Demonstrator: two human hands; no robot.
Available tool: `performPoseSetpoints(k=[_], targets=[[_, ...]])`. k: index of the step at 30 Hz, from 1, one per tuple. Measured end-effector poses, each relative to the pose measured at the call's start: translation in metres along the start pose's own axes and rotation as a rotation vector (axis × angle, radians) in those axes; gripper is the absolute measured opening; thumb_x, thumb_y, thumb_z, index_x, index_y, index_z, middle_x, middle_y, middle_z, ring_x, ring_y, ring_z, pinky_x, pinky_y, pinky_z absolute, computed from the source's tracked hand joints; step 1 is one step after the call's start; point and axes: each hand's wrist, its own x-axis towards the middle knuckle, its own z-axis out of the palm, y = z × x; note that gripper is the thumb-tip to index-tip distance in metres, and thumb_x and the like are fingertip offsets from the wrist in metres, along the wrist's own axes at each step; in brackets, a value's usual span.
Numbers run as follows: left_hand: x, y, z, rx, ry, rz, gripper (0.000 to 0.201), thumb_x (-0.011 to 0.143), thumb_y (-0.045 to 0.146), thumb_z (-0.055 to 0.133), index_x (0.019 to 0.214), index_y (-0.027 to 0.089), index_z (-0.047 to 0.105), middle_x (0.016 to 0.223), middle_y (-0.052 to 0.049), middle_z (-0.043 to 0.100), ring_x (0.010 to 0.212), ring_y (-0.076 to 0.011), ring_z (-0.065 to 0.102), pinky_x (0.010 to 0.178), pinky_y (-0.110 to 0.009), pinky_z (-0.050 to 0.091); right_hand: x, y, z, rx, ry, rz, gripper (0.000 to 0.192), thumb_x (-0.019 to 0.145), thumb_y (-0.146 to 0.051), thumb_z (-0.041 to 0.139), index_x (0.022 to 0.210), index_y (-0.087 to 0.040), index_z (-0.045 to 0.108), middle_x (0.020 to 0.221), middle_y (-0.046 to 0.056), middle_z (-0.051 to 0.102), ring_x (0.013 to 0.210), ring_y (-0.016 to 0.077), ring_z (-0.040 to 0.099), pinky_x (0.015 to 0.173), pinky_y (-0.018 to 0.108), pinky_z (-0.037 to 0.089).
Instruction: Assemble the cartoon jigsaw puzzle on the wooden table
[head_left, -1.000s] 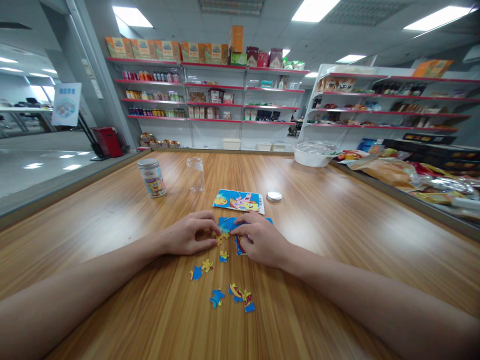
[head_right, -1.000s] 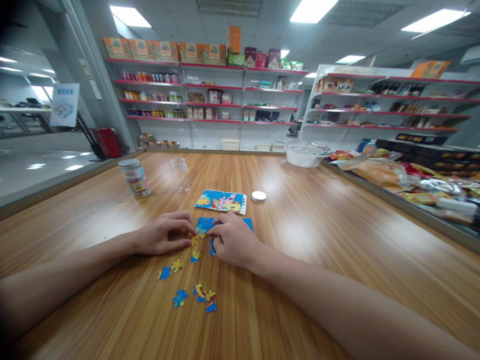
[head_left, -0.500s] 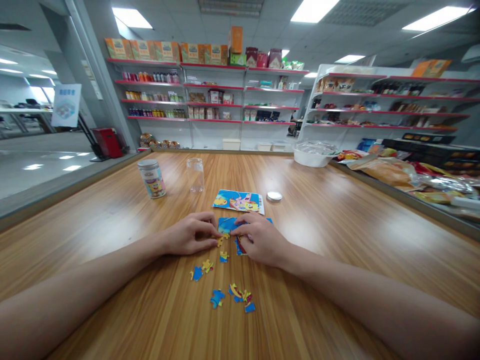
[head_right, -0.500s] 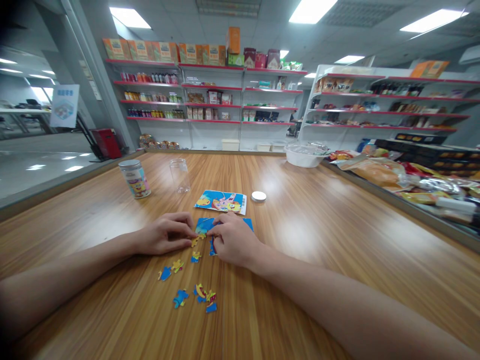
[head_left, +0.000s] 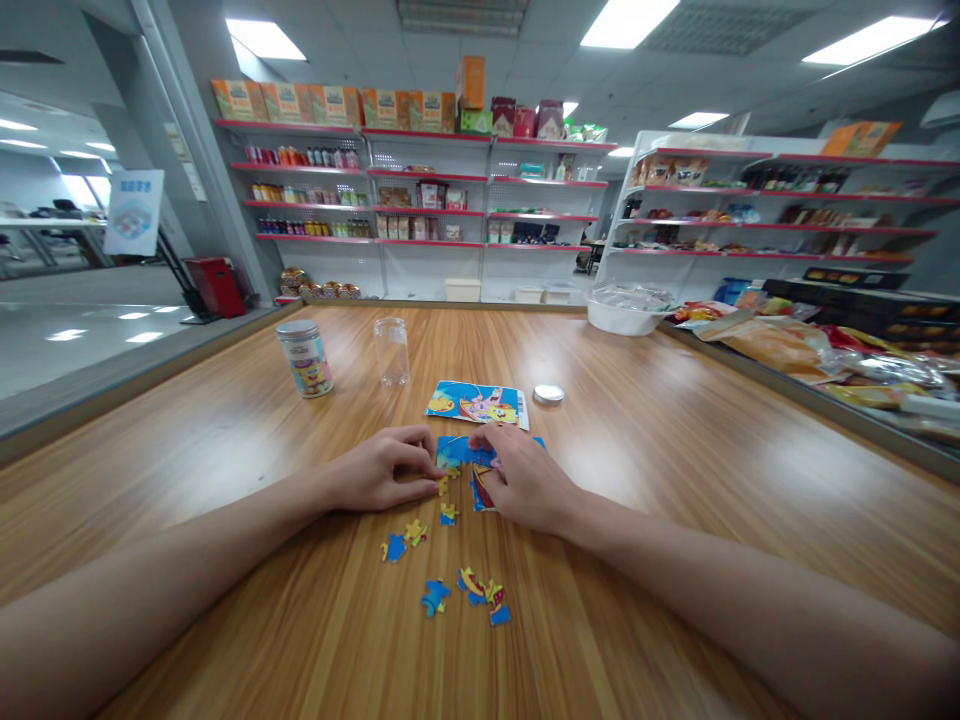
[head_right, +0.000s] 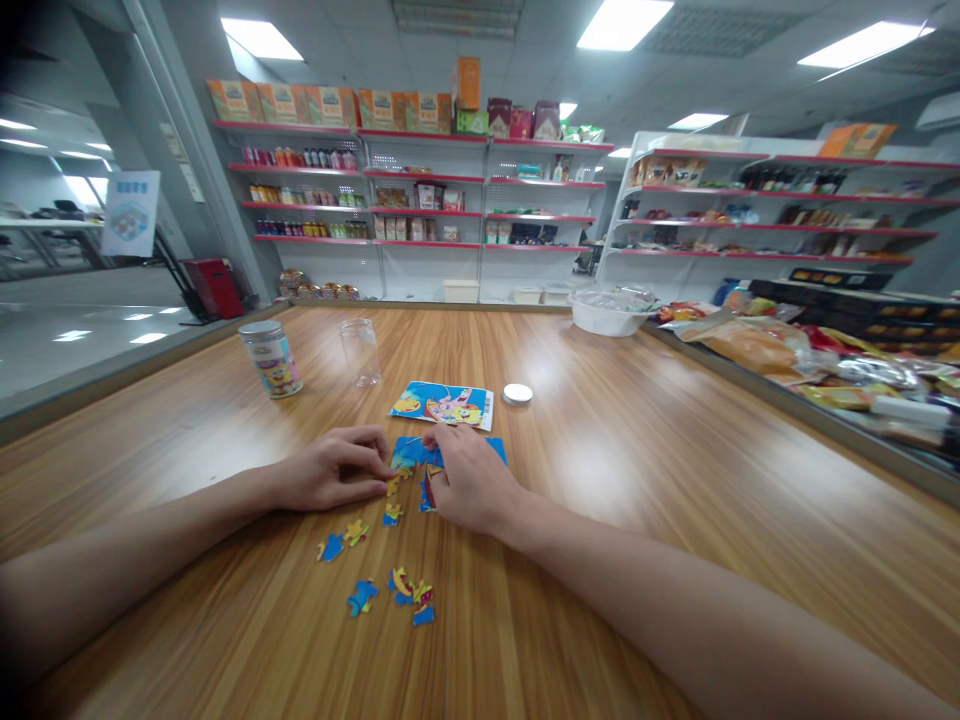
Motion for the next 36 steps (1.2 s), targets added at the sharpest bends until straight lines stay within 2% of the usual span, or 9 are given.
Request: performPoseSetpoints(k=[6, 9, 12, 21, 36], targets=[[0.0, 0.004, -0.003, 0.024, -0.015, -0.014, 0.017, 0.089, 0.026, 0.064, 0.102, 0.015, 0.066, 0.095, -0.007, 0.058, 0.085, -0.0182, 0.057, 0.077, -0.031, 0.05, 0.0, 0.002, 0.002, -0.011, 0.015, -0.021, 0.038, 0.071, 0.001, 0.054, 0.106, -0.013, 0.056, 0.106, 0.013, 0.064, 0.102, 0.0262, 0.058, 0.091, 0.041, 0.047], [-0.001, 0.006, -0.005, 0.026, 0.032, -0.037, 0.02, 0.091, 0.018, 0.055, 0.109, 0.016, 0.063, 0.097, -0.007, 0.058, 0.083, -0.018, 0.056, 0.075, -0.031, 0.049, 0.0, 0.003, 0.003, -0.007, 0.024, -0.035, 0.039, 0.071, 0.001, 0.055, 0.107, -0.013, 0.056, 0.106, 0.012, 0.065, 0.101, 0.0257, 0.058, 0.091, 0.04, 0.047], [-0.002, 0.005, -0.005, 0.018, 0.019, 0.013, 0.028, 0.091, 0.01, 0.046, 0.106, 0.018, 0.068, 0.097, -0.008, 0.057, 0.086, -0.0182, 0.057, 0.076, -0.031, 0.049, 0.0, 0.003, 0.003, 0.001, 0.015, -0.028, 0.039, 0.071, 0.001, 0.054, 0.107, -0.014, 0.056, 0.107, 0.012, 0.065, 0.102, 0.0257, 0.058, 0.091, 0.04, 0.047], [-0.001, -0.002, -0.002, -0.034, 0.018, 0.109, 0.032, 0.089, 0.005, 0.047, 0.104, 0.018, 0.073, 0.101, -0.011, 0.065, 0.093, -0.0196, 0.064, 0.082, -0.033, 0.055, 0.0, 0.003, 0.001, -0.019, 0.006, -0.041, 0.035, 0.071, 0.001, 0.053, 0.102, -0.014, 0.058, 0.103, 0.011, 0.065, 0.099, 0.026, 0.058, 0.09, 0.04, 0.047], [-0.001, -0.005, -0.001, -0.03, 0.059, 0.119, 0.033, 0.089, 0.004, 0.048, 0.101, 0.019, 0.075, 0.095, -0.01, 0.07, 0.088, -0.0182, 0.067, 0.078, -0.03, 0.057, -0.001, -0.002, -0.001, -0.079, 0.003, -0.111, 0.029, 0.074, -0.001, 0.053, 0.099, -0.013, 0.063, 0.097, 0.011, 0.065, 0.096, 0.0267, 0.058, 0.088, 0.039, 0.047]])
